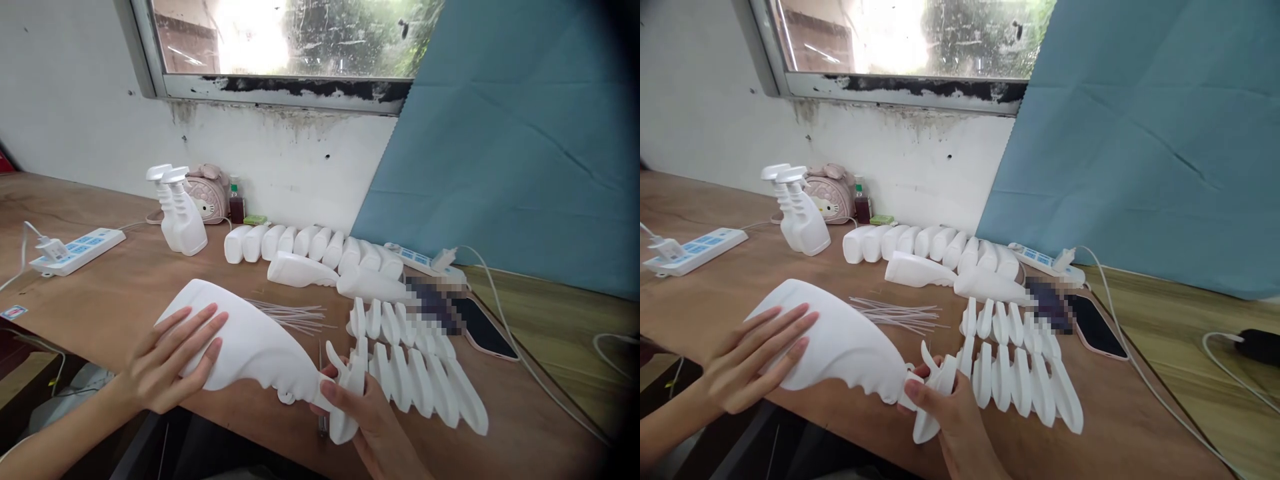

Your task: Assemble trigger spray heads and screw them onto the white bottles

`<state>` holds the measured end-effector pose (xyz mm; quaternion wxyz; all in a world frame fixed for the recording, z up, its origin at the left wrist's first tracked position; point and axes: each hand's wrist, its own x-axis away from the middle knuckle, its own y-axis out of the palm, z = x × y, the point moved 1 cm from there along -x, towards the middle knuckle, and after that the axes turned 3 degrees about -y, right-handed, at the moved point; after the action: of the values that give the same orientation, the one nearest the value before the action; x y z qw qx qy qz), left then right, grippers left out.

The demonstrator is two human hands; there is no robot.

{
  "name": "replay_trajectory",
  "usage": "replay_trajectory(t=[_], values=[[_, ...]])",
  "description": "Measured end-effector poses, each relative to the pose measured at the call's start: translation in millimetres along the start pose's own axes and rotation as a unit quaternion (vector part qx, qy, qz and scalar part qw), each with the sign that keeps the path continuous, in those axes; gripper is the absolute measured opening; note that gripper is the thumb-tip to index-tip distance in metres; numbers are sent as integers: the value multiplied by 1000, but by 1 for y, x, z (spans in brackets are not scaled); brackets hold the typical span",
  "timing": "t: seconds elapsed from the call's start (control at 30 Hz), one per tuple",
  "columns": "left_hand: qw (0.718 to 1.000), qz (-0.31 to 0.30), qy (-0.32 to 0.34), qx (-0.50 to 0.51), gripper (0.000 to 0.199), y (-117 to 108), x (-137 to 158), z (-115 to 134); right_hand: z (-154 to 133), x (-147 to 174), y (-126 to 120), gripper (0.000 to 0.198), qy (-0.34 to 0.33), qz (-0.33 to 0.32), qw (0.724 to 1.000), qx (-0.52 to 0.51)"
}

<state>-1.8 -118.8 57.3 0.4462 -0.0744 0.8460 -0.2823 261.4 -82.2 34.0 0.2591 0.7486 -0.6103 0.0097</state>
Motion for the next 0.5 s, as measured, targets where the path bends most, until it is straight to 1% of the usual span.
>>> replay_trajectory(t=[0.07,0.1,0.13,0.17,0.2,0.23,0.27,0.3,0.33,0.37,0.4,0.43,0.47,0.5], values=[[1000,-15,4,22,18,-5,3,-3,-1,1,-3,41,-3,-7,1000,22],[998,-35,-6,44,20,-7,4,-5,-1,1,-5,40,-15,-8,999,46],[994,-71,-25,77,24,-9,5,-7,-3,2,-6,39,-34,-6,996,78],[983,-124,-53,122,29,-10,4,-10,-4,3,-8,37,-56,-3,992,114],[962,-191,-84,177,35,-11,2,-13,-5,4,-9,35,-78,-4,986,150],[929,-259,-121,234,41,-13,1,-16,-6,5,-11,33,-100,-11,978,181],[887,-320,-164,289,48,-14,-2,-19,-6,5,-12,31,-125,-25,970,207],[838,-370,-213,341,54,-15,-4,-22,-7,5,-13,29,-161,-42,959,229],[783,-406,-266,389,56,-16,-5,-25,-7,4,-13,25,-208,-66,943,250],[726,-428,-315,436,54,-16,-7,-29,-8,3,-14,22,-269,-96,920,268],[666,-446,-353,482,48,-16,-7,-33,-10,1,-15,19,-339,-133,888,282],[608,-461,-376,526,40,-15,-7,-37,-11,-1,-16,17,-410,-171,846,295],[557,-473,-386,563,34,-14,-6,-42,-14,-2,-17,17,-474,-205,799,309],[516,-481,-394,590,32,-12,-4,-47,-16,-4,-18,16,-526,-232,751,326]])
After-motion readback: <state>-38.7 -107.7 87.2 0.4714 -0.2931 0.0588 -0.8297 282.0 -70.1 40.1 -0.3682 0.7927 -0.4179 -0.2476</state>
